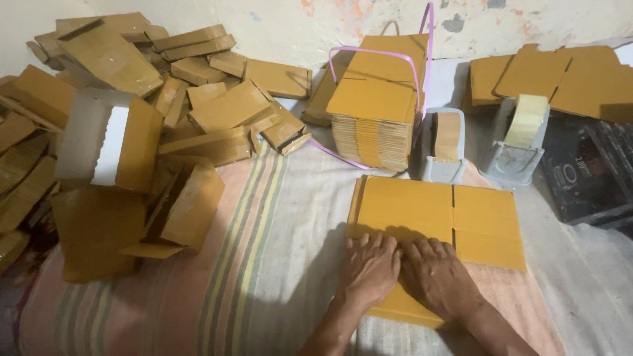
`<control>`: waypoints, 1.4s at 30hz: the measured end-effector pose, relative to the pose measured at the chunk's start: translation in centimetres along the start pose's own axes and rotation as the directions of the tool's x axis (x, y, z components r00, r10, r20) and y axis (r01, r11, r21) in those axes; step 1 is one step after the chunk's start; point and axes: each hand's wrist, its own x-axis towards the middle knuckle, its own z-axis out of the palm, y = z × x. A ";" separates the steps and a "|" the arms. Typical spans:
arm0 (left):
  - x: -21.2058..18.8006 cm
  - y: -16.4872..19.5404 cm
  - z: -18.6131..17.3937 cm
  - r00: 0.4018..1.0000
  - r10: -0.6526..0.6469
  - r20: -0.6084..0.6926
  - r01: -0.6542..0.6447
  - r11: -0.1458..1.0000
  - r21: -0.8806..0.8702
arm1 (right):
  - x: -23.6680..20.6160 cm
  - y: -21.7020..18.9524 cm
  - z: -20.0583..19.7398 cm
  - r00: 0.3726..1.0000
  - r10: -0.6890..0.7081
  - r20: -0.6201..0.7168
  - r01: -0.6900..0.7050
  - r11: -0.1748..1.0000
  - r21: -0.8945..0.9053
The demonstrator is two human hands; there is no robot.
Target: The person folds flat cardboard sheets into small rectangular boxes by hand. They repeatedly fold the side flaps, crease the edges, and form the box shape, then place the finished box aside. The process is repeated for multiple boxes.
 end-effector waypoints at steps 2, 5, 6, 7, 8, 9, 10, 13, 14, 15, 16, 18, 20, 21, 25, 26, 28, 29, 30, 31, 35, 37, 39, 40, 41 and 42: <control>0.0 -0.4 0.0 1.000 0.009 0.004 -0.009 1.000 -0.002 | -0.1 0.4 0.1 1.000 0.003 0.013 -0.004 0.998 0.059; -0.1 -0.9 -0.2 1.000 0.019 -0.007 -0.020 0.999 -0.025 | -0.1 0.6 0.0 0.994 0.042 0.099 -0.051 0.995 0.089; 0.0 -1.0 -0.3 0.999 0.023 -0.022 -0.024 0.999 -0.034 | -0.1 0.6 0.0 0.990 0.061 0.130 -0.072 0.994 0.082; 0.0 -1.2 -0.3 0.999 0.030 -0.036 -0.031 0.999 -0.041 | 0.0 0.5 -0.1 0.994 0.056 0.098 -0.065 0.994 0.091; 0.1 -1.3 -0.3 0.999 0.032 -0.021 -0.033 0.998 -0.048 | 0.1 0.4 -0.1 0.996 0.054 0.068 -0.061 0.993 0.101; 0.2 -1.4 -0.2 0.999 0.034 -0.006 -0.034 0.998 -0.054 | 0.2 0.3 -0.2 0.998 0.052 0.036 -0.055 0.992 0.111; 0.3 -1.5 -0.1 0.999 0.035 0.007 -0.035 0.998 -0.059 | 0.3 0.2 -0.3 0.993 0.087 0.077 -0.093 0.993 0.071; 0.6 -1.8 0.6 0.998 0.061 -0.025 -0.062 0.997 -0.055 | 0.3 -0.2 -0.7 0.991 0.118 0.068 -0.114 0.992 -0.062; 0.6 -1.9 0.9 0.998 0.043 -0.042 -0.045 0.997 -0.069 | 0.1 -0.3 -0.9 0.998 0.068 -0.017 -0.070 0.991 -0.115; 0.6 -2.0 1.1 0.998 0.025 -0.061 -0.030 0.996 -0.084 | 0.1 -0.4 -1.1 0.995 0.013 -0.099 -0.030 0.984 -0.173; 0.5 -2.1 1.3 0.997 0.007 -0.080 -0.015 0.995 -0.099 | 0.0 -0.5 -1.2 0.991 0.130 -0.039 -0.135 0.978 -0.159; 0.1 -2.3 1.4 0.994 -0.060 -0.095 0.047 0.990 -0.131 | 0.0 -0.8 -1.4 0.930 0.357 0.086 -0.342 0.928 -0.147; -0.4 -2.3 1.3 0.988 -0.097 -0.117 0.082 0.989 -0.127 | -0.1 -1.1 -1.6 0.888 0.432 0.158 -0.411 0.899 -0.149; -0.7 -2.2 1.1 0.986 -0.103 -0.134 0.088 0.990 -0.107 | 0.0 -1.1 -1.6 0.863 0.467 0.193 -0.444 0.883 -0.151; -1.8 -1.1 0.2 0.993 0.027 -0.112 -0.025 0.999 0.021 | 0.1 -0.9 -1.3 0.971 0.207 0.121 -0.206 0.978 -0.020; -1.9 -0.8 0.0 0.984 0.088 -0.152 -0.080 0.995 0.060 | 0.2 -0.8 -1.2 0.993 0.115 0.033 -0.116 0.992 0.043; -2.3 -0.4 -0.2 0.954 0.210 -0.213 -0.182 0.973 0.143 | 0.0 -0.5 -0.9 0.999 0.037 -0.030 -0.033 0.992 0.125; -2.2 -0.3 -0.3 0.967 0.180 -0.181 -0.161 0.980 0.114 | 0.0 -0.3 -0.7 0.999 0.047 -0.004 -0.046 0.988 0.150; -2.2 -0.3 -0.3 0.977 0.151 -0.149 -0.139 0.986 0.088 | -0.1 -0.1 -0.6 0.998 0.057 0.020 -0.059 0.983 0.173; -2.1 -0.4 -0.3 0.986 0.124 -0.116 -0.117 0.991 0.063 | -0.1 0.0 -0.4 0.995 0.086 0.044 -0.091 0.984 0.153; -1.8 -1.1 0.3 0.989 0.058 -0.134 -0.063 0.997 -0.038 | -0.6 0.2 0.2 0.967 0.218 0.130 -0.220 0.975 0.006; -1.6 -1.4 0.5 0.994 -0.038 -0.102 0.023 0.989 -0.144 | -0.9 0.3 0.3 0.943 0.296 0.155 -0.293 0.955 -0.044; -1.5 -1.8 0.6 0.982 -0.082 -0.170 0.064 0.992 -0.108 | -1.3 0.4 0.1 0.912 0.368 0.183 -0.369 0.929 -0.032; -1.6 -1.9 0.5 0.974 -0.104 -0.203 0.087 0.992 -0.092 | -1.6 0.4 -0.1 0.902 0.396 0.170 -0.402 0.916 0.002; -1.7 -1.9 0.5 0.975 -0.162 -0.152 0.132 0.974 -0.186 | -1.9 0.5 -0.4 0.892 0.423 0.159 -0.433 0.901 0.035; -1.8 -2.0 0.3 0.972 -0.214 -0.096 0.181 0.944 -0.275 | -2.2 0.4 -0.6 0.881 0.448 0.149 -0.462 0.884 0.069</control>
